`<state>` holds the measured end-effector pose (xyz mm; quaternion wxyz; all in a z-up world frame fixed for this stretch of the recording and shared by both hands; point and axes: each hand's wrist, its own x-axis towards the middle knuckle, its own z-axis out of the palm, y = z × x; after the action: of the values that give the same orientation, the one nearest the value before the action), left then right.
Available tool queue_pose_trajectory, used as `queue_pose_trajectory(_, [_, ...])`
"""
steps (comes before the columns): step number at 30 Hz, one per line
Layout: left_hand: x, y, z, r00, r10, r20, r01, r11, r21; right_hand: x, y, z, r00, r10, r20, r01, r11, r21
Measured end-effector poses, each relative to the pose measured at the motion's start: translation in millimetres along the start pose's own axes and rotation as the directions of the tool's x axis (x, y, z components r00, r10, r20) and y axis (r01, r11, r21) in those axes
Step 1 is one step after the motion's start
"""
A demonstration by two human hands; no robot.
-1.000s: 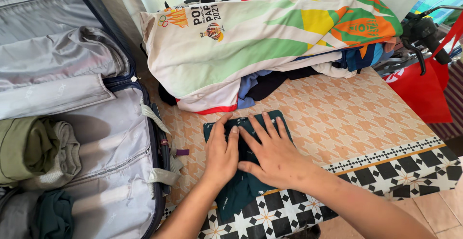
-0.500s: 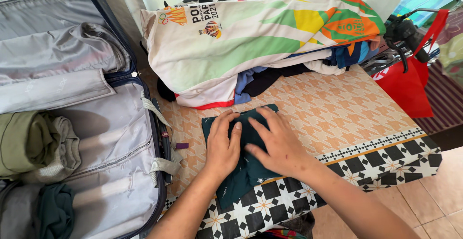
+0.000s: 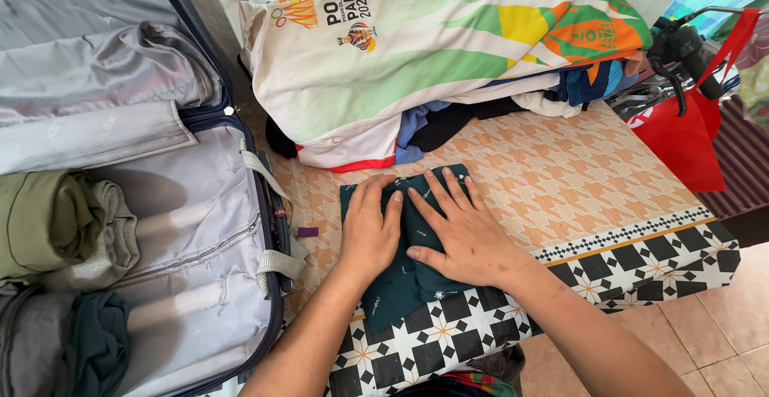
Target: The person folds a green shirt, places it inside a suitcase, and then spreads out a white shirt with colorful patterns.
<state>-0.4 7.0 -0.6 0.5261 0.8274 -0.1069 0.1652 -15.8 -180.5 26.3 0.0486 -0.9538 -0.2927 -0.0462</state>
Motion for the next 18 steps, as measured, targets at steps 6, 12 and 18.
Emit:
queue_pose_trajectory(6, [-3.1,5.7,-2.7,0.988,0.149,-0.046,-0.148,0.989,0.014,1.0,-5.9,-8.6,1.0,0.027,-0.01,-0.026,0.996,0.08])
queue_pose_trajectory(12, [-10.0,8.1,3.6,0.997,0.068,-0.044,-0.073,0.989,-0.127,5.3,-19.5,-10.3,0.993,-0.041,-0.107,0.053,0.993,0.107])
queue_pose_trajectory(18, [-9.6,-1.0,8.8,0.998,-0.052,-0.033,0.047,0.987,-0.155,26.4,-20.8,-13.3,0.981,-0.184,0.056,0.177,0.979,0.103])
